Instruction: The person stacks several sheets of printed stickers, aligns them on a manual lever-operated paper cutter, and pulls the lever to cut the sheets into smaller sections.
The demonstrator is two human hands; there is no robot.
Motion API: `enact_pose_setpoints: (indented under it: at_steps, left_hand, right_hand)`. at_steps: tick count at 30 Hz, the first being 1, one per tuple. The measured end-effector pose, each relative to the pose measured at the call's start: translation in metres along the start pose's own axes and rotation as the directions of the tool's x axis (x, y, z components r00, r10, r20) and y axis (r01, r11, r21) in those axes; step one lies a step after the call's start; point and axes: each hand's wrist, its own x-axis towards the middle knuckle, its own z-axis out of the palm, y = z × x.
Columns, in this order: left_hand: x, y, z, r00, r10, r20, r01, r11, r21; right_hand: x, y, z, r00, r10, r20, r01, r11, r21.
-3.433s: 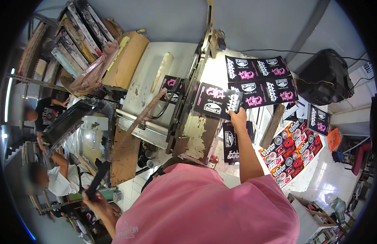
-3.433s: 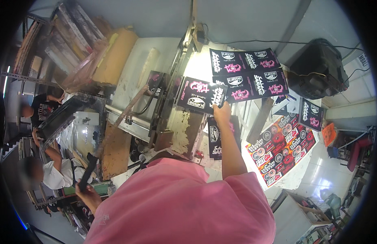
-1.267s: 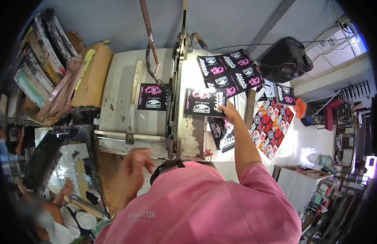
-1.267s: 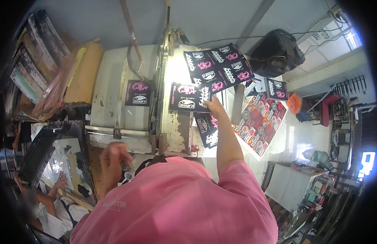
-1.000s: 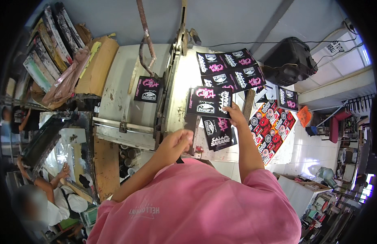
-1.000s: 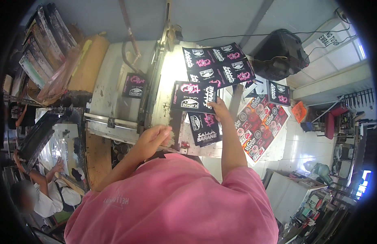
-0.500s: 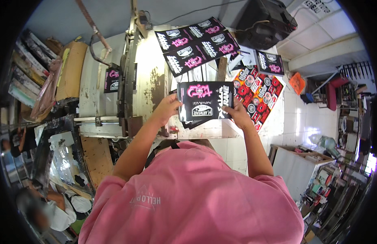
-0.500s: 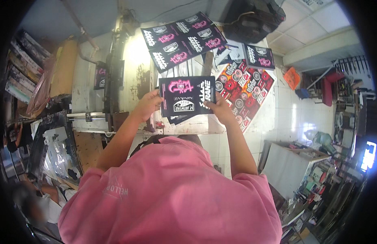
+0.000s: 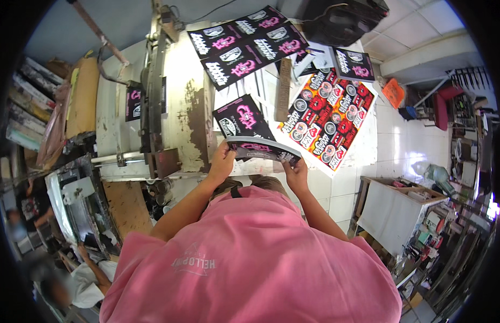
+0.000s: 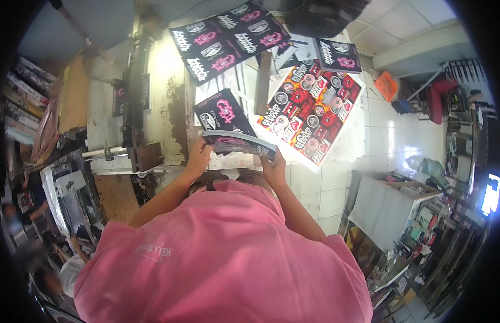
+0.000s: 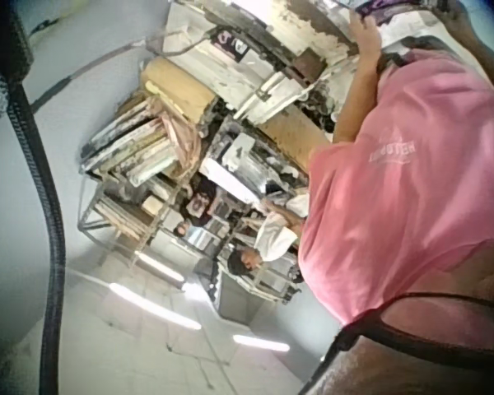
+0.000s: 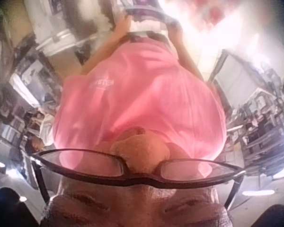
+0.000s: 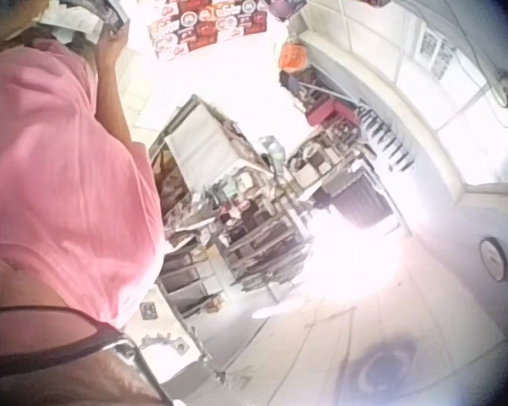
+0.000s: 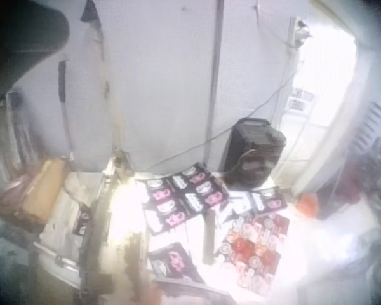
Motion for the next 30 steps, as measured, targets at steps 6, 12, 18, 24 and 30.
enact_pose_setpoints:
  at_steps: [6, 12, 18, 24, 30]
  left_hand:
    - [0.049, -0.003, 0.065, 0.975, 0.183, 0.128, -0.19, 0.981, 0.049]
    - [0.112, -0.008, 0.139, 0.928, 0.297, 0.224, -0.32, 0.944, 0.075]
    - [0.104, -0.019, 0.152, 0.897, 0.367, 0.247, -0.41, 0.898, 0.156]
    - [0.103, -0.012, 0.154, 0.892, 0.344, 0.294, -0.392, 0.911, 0.124]
    - [0.103, -0.02, 0.16, 0.926, 0.207, 0.316, -0.261, 0.955, 0.139]
  right_hand:
    - [0.015, 0.013, -0.054, 0.976, -0.062, -0.208, 0.064, 0.998, 0.002]
    - [0.036, -0.001, -0.103, 0.92, 0.003, -0.391, 0.009, 1.0, 0.029]
    - [0.036, 0.024, -0.105, 0.927, -0.016, -0.375, 0.109, 0.967, 0.229]
    - [0.04, 0.018, -0.116, 0.931, -0.062, -0.36, 0.1, 0.991, 0.087]
    - [0.042, 0.002, -0.12, 0.953, -0.03, -0.3, 0.042, 0.999, 0.034]
